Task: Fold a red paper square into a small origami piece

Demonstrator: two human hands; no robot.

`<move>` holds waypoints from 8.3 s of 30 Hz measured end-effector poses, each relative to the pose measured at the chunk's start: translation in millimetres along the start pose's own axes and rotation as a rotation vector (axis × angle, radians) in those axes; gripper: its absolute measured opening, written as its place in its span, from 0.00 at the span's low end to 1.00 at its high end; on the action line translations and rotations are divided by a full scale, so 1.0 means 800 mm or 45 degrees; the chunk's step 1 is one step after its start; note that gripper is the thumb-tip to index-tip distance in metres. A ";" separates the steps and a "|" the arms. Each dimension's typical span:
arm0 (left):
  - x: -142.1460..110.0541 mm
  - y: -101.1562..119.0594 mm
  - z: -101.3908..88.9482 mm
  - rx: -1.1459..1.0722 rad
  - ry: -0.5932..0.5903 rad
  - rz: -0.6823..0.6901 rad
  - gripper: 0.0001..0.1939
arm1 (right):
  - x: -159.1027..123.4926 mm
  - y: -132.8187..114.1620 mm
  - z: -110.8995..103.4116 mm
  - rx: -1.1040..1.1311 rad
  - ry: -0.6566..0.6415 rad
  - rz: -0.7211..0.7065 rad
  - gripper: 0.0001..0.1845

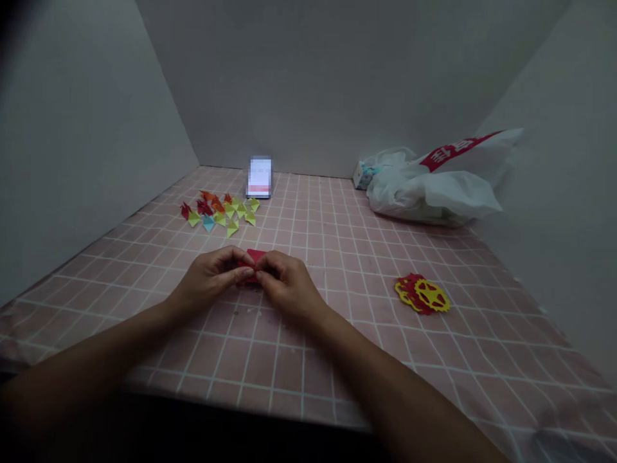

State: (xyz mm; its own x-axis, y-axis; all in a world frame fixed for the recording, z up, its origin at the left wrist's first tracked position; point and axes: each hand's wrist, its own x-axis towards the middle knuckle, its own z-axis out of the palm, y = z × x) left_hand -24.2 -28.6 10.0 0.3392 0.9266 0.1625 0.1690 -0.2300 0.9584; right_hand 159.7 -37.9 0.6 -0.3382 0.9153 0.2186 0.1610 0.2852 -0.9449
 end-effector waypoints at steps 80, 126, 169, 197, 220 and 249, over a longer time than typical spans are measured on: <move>0.004 -0.009 0.000 -0.126 -0.030 -0.145 0.08 | 0.000 -0.008 0.003 -0.211 0.148 0.008 0.08; 0.000 -0.004 0.003 -0.049 0.128 -0.055 0.07 | 0.001 0.000 0.002 -0.079 0.104 0.023 0.05; -0.083 0.053 0.009 -0.222 0.092 -0.025 0.12 | -0.054 -0.086 0.020 -0.567 0.078 -0.231 0.09; -0.201 0.111 0.058 -0.285 -0.109 -0.273 0.08 | -0.211 -0.105 0.046 -0.308 0.137 -0.190 0.02; -0.244 0.111 0.079 -0.212 -0.072 -0.180 0.06 | -0.251 -0.103 0.060 -0.409 0.199 -0.445 0.06; -0.256 0.097 0.068 -0.363 -0.140 -0.246 0.09 | -0.254 -0.098 0.073 0.114 0.100 -0.182 0.03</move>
State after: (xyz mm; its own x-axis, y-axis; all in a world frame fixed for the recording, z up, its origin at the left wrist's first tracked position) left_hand -30.3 -252.2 38.3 0.4266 0.9036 -0.0393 -0.0202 0.0530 0.9984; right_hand 161.8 -263.0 16.3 -0.2779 0.8877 0.3672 0.0324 0.3907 -0.9200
